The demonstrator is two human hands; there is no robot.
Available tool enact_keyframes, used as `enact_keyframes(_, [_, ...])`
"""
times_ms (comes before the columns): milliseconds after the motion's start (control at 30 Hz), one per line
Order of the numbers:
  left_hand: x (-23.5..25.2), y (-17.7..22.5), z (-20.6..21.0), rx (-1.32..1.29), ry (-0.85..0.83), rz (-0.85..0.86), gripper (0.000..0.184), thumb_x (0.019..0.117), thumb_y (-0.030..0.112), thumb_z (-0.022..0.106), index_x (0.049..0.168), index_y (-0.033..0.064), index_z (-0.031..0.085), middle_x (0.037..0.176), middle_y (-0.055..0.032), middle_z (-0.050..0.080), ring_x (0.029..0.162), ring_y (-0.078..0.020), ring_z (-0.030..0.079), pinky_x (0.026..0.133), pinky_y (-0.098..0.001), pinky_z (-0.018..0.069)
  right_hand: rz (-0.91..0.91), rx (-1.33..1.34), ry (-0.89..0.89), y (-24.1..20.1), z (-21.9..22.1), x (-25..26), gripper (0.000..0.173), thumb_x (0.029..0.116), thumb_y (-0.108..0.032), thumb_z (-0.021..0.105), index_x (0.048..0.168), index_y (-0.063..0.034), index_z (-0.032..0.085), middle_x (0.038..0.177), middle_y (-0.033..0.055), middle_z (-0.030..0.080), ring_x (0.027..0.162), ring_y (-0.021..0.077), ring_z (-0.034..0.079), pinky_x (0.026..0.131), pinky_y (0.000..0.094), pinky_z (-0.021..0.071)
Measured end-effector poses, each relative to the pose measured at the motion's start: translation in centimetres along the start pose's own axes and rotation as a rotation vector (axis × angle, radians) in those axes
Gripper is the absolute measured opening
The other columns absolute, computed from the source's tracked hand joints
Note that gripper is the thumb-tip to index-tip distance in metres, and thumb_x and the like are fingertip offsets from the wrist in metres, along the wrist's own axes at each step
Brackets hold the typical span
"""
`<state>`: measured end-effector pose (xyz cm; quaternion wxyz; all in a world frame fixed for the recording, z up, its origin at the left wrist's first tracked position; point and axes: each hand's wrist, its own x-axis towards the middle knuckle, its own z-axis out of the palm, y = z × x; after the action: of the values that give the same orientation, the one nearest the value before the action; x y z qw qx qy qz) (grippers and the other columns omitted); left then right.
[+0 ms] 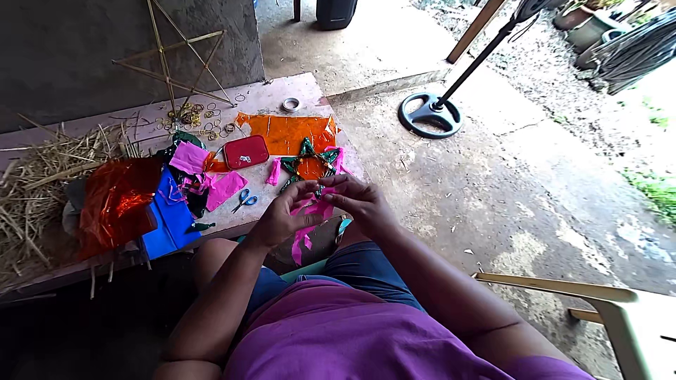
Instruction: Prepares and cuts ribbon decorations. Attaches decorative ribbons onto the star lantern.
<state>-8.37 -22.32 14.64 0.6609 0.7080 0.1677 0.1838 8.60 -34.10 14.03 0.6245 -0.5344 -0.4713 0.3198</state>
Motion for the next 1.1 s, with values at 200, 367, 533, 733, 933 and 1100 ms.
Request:
enact_keyframes(200, [3.1, 2.8, 0.2, -0.076, -0.096, 0.076, 0.056, 0.0874, -0.004, 0.069, 0.14, -0.0019, 0.05, 0.114, -0.0094, 0.069, 0.101, -0.0101, 0.068, 0.09, -0.0274, 0.0568, -0.145, -0.074, 0.051, -2.1, -0.7, 2.7, 0.009, 0.0932, -0.011, 0.07, 0.087, -0.0054, 0.072, 0.123, 0.0033, 0.068, 0.114, 0.0095, 0.063, 0.094, 0.0289, 0.0558])
enact_keyframes(367, [4.0, 2.9, 1.9, -0.081, -0.129, 0.194, 0.023, 0.0928, -0.006, 0.065, 0.116, -0.0058, 0.063, 0.099, -0.0047, 0.07, 0.09, -0.0034, 0.067, 0.085, -0.023, 0.0571, -0.168, -0.06, 0.072, -2.1, -0.9, 2.4, 0.011, 0.0945, -0.013, 0.067, 0.086, -0.0086, 0.073, 0.127, 0.0009, 0.066, 0.115, 0.0086, 0.063, 0.092, 0.0271, 0.0561])
enact_keyframes(533, [3.4, 2.2, 2.6, -0.062, -0.154, 0.229, 0.015, 0.0996, -0.004, 0.054, 0.109, -0.0086, 0.065, 0.089, -0.0039, 0.07, 0.082, -0.0024, 0.066, 0.08, -0.0229, 0.0564, -0.145, 0.043, 0.078, -0.7, -0.9, 1.3, 0.015, 0.0962, -0.012, 0.063, 0.086, -0.0135, 0.074, 0.121, -0.002, 0.069, 0.075, 0.0021, 0.063, 0.062, 0.0201, 0.0548])
enact_keyframes(733, [2.6, 2.4, 2.6, -0.02, -0.158, 0.264, 0.019, 0.1026, -0.001, 0.049, 0.106, -0.0074, 0.066, 0.088, -0.0009, 0.067, 0.082, 0.0026, 0.061, 0.08, -0.0187, 0.0524, -0.136, 0.173, 0.101, -0.5, 0.3, 0.1, 0.014, 0.0963, -0.012, 0.063, 0.092, -0.0107, 0.077, 0.113, 0.0003, 0.071, 0.07, 0.0028, 0.063, 0.061, 0.0195, 0.0548])
enact_keyframes(933, [1.5, 3.2, 2.7, 0.031, -0.14, 0.293, 0.02, 0.1019, -0.002, 0.047, 0.103, -0.0072, 0.067, 0.085, -0.001, 0.067, 0.078, 0.0024, 0.061, 0.077, -0.0183, 0.0519, -0.188, 0.244, 0.096, -1.3, 1.2, -0.8, 0.01, 0.0947, -0.009, 0.069, 0.097, -0.0094, 0.079, 0.108, -0.0011, 0.073, 0.067, 0.0026, 0.064, 0.06, 0.0192, 0.056])
enact_keyframes(1100, [0.9, 3.0, 3.2, 0.027, -0.182, 0.256, 0.021, 0.1051, 0.004, 0.048, 0.105, -0.0071, 0.066, 0.082, -0.001, 0.067, 0.075, -0.0007, 0.064, 0.076, -0.0213, 0.0546, -0.161, 0.297, 0.153, -2.1, 1.5, -1.4, 0.012, 0.0955, -0.006, 0.066, 0.096, -0.0077, 0.078, 0.096, 0.0007, 0.076, 0.07, 0.005, 0.068, 0.06, 0.0212, 0.0576])
